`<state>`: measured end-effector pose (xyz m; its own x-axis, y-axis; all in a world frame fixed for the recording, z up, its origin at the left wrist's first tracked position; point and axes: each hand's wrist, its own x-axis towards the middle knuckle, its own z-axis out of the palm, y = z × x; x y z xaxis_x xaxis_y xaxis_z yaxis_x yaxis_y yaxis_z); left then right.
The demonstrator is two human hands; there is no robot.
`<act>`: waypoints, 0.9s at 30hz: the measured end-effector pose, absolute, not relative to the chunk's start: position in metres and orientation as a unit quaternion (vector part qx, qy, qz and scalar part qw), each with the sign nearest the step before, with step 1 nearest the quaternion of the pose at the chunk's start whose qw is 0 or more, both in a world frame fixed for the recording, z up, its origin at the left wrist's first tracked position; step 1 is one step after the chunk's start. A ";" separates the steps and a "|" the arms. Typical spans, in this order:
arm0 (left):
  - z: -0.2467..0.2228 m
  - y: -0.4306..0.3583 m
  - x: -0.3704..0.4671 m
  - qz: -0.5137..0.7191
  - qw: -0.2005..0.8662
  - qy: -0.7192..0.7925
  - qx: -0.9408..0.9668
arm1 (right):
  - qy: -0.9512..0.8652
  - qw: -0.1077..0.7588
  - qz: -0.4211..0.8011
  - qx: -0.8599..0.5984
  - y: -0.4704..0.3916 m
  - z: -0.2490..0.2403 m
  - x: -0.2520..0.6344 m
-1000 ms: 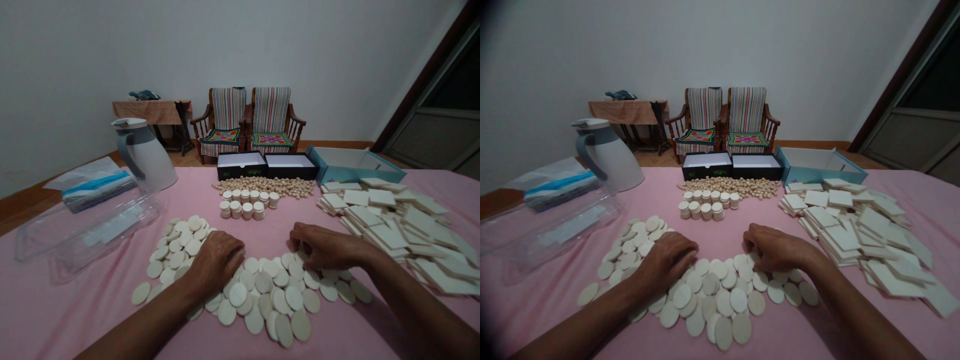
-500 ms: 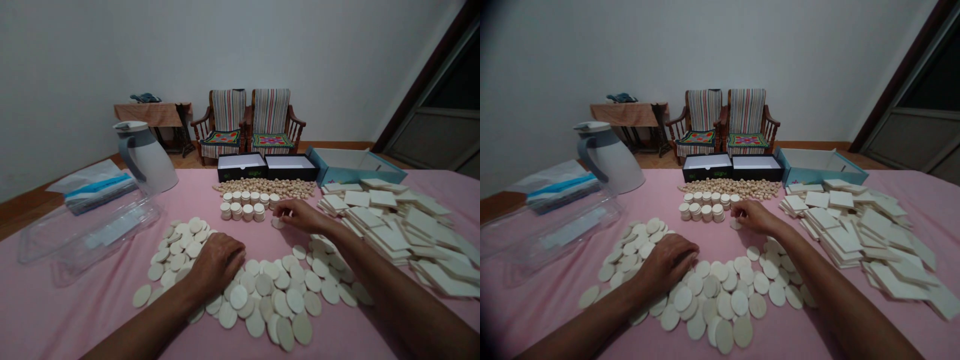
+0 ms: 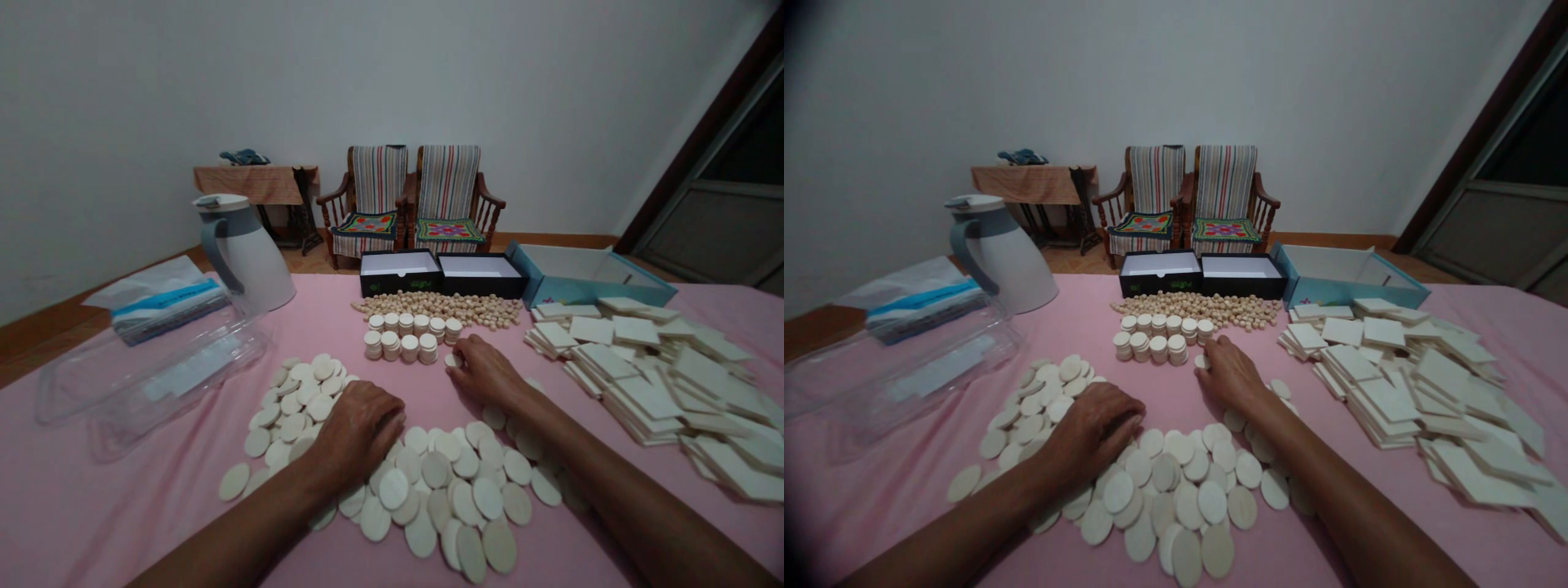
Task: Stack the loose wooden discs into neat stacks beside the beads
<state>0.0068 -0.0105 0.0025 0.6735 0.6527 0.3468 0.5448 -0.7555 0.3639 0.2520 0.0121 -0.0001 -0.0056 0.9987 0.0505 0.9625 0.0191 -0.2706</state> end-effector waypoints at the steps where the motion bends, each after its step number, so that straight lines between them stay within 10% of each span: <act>1: 0.003 -0.010 0.007 0.232 0.115 0.331 0.907 | -0.705 0.122 0.075 -0.695 0.012 -0.001 0.251; 27: 0.002 -0.011 0.006 0.236 0.117 0.327 0.907 | -0.688 0.119 0.055 -0.714 0.011 -0.002 0.245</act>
